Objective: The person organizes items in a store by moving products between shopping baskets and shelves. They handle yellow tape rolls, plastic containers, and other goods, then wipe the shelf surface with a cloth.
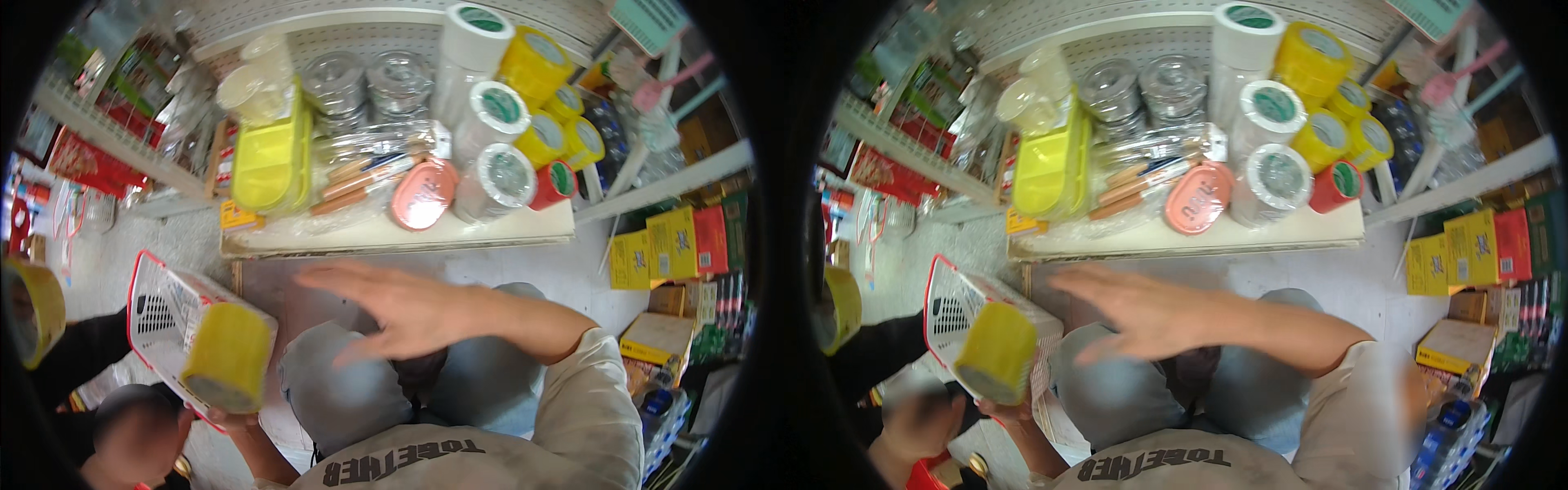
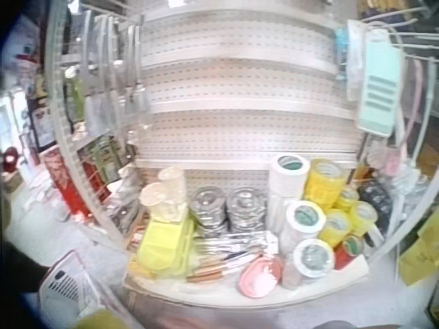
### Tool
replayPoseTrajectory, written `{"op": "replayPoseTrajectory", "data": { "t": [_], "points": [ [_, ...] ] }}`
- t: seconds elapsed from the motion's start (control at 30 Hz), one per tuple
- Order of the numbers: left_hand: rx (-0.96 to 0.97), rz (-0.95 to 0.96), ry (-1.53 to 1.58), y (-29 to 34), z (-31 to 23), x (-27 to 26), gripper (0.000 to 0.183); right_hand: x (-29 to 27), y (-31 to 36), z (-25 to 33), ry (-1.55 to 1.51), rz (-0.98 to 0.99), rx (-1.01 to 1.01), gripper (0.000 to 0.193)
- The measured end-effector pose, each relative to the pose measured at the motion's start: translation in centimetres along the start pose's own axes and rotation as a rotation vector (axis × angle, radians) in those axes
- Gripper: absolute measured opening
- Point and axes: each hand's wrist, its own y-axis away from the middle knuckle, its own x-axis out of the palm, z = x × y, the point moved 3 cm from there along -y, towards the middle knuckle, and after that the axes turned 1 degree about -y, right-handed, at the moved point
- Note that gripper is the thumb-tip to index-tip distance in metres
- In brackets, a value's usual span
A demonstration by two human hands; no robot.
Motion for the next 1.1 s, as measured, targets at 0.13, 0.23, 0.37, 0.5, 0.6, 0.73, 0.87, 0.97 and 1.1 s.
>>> {"op": "replayPoseTrajectory", "data": {
  "t": [0.13, 0.23, 0.37, 0.5, 0.6, 0.73, 0.87, 0.97, 1.1],
  "points": [
    [-0.187, 0.151, -0.383, -4.0, 2.4, 8.1, 0.115, 0.5, 1.4, 3.8, -0.245, -0.198, -0.007, 0.107],
    [-0.185, 0.314, -0.478, -6.9, 2.7, 17.9, 0.121, -1.8, 3.3, 2.9, -0.171, -0.377, 0.063, 0.096],
    [-0.342, 0.511, -0.430, -7.7, 5.5, 25.5, 0.115, -4.4, 9.2, 2.5, -0.537, -0.648, 0.243, 0.082],
    [-0.267, 0.670, -0.509, -7.2, 7.5, 27.8, 0.106, -6.4, 17.0, 0.1, -0.754, -1.042, 0.394, 0.069],
    [-0.177, 0.656, -0.414, -8.1, 6.4, 24.7, 0.103, -7.7, 24.0, -4.8, -0.824, -1.437, 0.431, 0.065],
    [-0.146, 0.201, -0.247, -7.6, 2.3, 17.8, 0.111, -8.0, 28.3, -12.2, -0.999, -1.519, 0.592, 0.065],
    [0.086, 0.112, 0.048, -3.8, -1.7, 11.1, 0.126, -7.8, 26.4, -18.3, -1.077, -1.470, 0.691, 0.064],
    [0.097, 0.077, 0.146, -1.7, -3.0, 8.5, 0.128, -8.7, 26.7, -20.6, -0.968, -1.423, 0.722, 0.063],
    [0.162, -0.076, 0.152, -1.5, -3.7, 9.0, 0.128, -9.4, 27.1, -20.9, -0.828, -1.329, 0.834, 0.065]
  ]
}}
